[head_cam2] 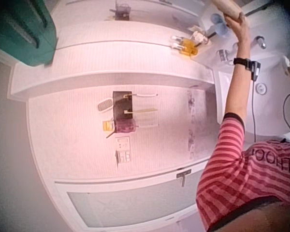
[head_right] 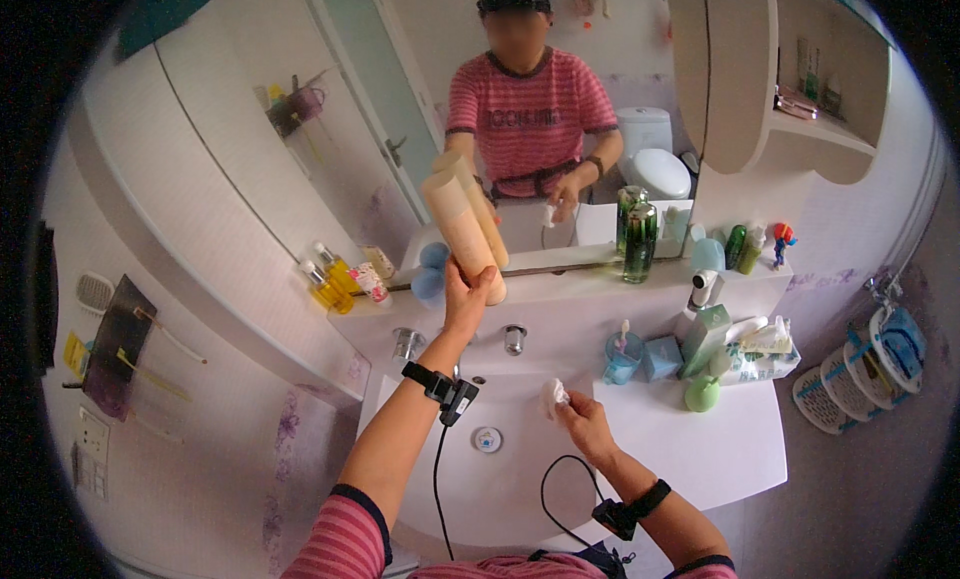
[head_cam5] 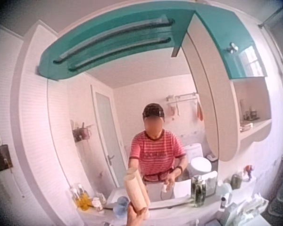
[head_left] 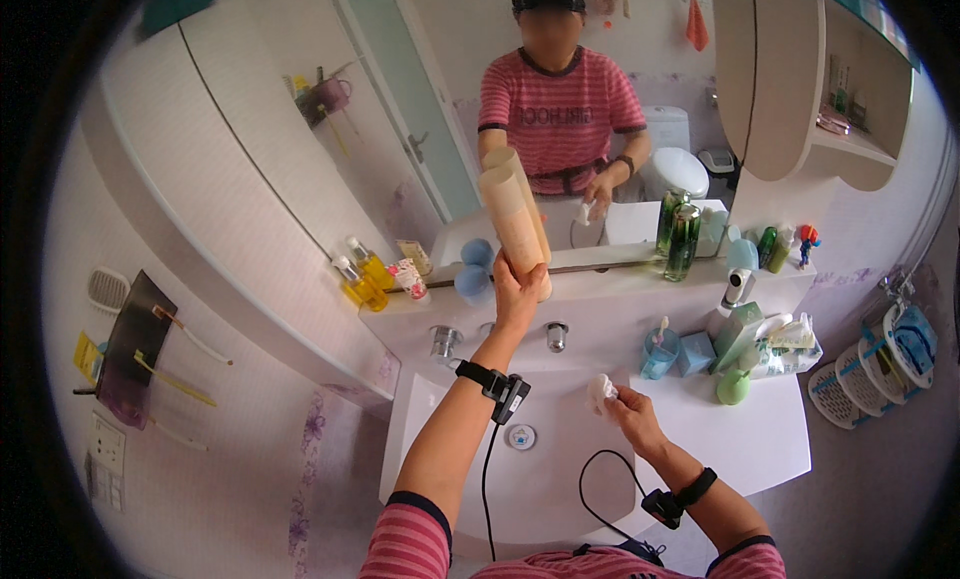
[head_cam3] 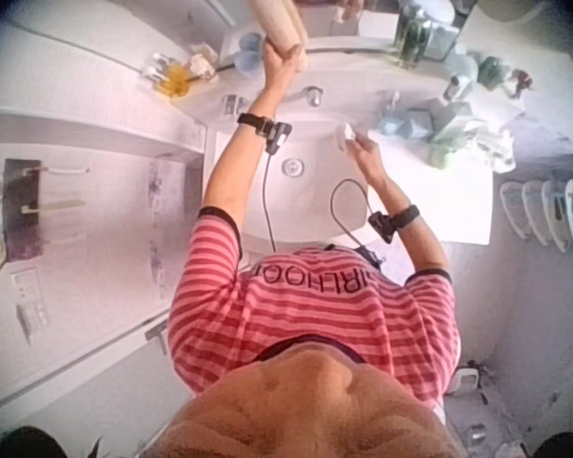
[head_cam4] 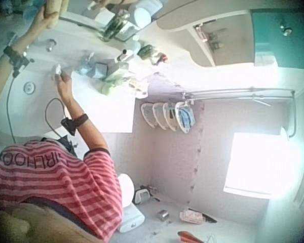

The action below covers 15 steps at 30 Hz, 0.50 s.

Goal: The person wipes several bottles and jars with a tissue, then cleans the sink faucet, the sink basin, and the vanity surface. They also wipe down a soap dispenser and a toothbrush holder.

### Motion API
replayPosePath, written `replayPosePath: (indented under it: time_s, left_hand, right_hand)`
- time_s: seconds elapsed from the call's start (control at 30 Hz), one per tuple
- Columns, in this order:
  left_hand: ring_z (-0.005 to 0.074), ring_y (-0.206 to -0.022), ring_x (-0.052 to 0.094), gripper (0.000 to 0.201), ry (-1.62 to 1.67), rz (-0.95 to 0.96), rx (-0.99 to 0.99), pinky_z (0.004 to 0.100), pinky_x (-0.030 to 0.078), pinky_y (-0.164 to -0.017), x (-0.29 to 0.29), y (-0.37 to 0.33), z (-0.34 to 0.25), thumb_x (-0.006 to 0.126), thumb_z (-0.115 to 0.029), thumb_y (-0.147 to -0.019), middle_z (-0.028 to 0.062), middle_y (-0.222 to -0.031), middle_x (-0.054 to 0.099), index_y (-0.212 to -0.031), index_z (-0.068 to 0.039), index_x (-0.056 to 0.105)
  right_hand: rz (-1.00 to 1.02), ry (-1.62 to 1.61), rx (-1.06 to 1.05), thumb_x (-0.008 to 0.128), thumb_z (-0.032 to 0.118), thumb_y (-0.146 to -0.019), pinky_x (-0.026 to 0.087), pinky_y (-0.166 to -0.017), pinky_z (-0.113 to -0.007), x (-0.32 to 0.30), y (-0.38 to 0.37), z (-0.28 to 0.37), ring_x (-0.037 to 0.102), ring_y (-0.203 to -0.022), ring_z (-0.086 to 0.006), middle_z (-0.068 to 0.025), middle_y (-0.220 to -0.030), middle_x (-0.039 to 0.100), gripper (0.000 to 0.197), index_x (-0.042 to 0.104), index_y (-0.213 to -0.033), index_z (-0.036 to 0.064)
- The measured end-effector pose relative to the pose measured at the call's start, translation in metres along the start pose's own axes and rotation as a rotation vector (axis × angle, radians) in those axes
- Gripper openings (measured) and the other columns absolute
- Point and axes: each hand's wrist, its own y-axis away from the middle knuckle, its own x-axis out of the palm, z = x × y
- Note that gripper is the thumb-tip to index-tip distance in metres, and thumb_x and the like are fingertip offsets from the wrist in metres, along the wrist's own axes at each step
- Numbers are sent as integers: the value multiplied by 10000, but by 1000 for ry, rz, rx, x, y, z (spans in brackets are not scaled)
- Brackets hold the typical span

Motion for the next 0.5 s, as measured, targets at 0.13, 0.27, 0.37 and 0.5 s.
replayPosePath:
  time_s: [0.13,0.27,0.37,0.5]
  left_hand:
    - [324,-1106,461,630,-34,-20,-1,396,369,-953,1,0,7,701,-128,-760,186,-1216,438,-1268,23,360]
    - [325,-1085,465,645,-65,-22,50,400,376,-943,4,3,2,716,-124,-745,186,-1197,441,-1260,27,359]
    - [316,-1093,455,652,-42,-23,74,399,372,-944,11,7,-5,730,-114,-731,191,-1202,433,-1246,35,359]
    - [304,-1077,456,660,140,14,54,391,375,-939,3,15,2,744,-106,-714,183,-1184,437,-1235,32,361]
  right_hand:
    - [1,50,37,493,179,-919,403,-698,-223,-3,2,0,500,-771,-81,-8,-862,595,270,580,-1064,-32]
    - [0,8,-15,489,178,-922,399,-696,-224,-1,4,-4,493,-768,-79,-5,-864,591,267,580,-1065,-28]
    - [9,18,-5,492,181,-921,395,-696,-223,-3,3,-9,488,-765,-77,-2,-860,587,262,583,-1062,-21]
    - [-1,36,-10,493,185,-921,395,-676,-220,-3,1,-10,483,-748,-71,-2,-851,583,262,582,-1057,-21]
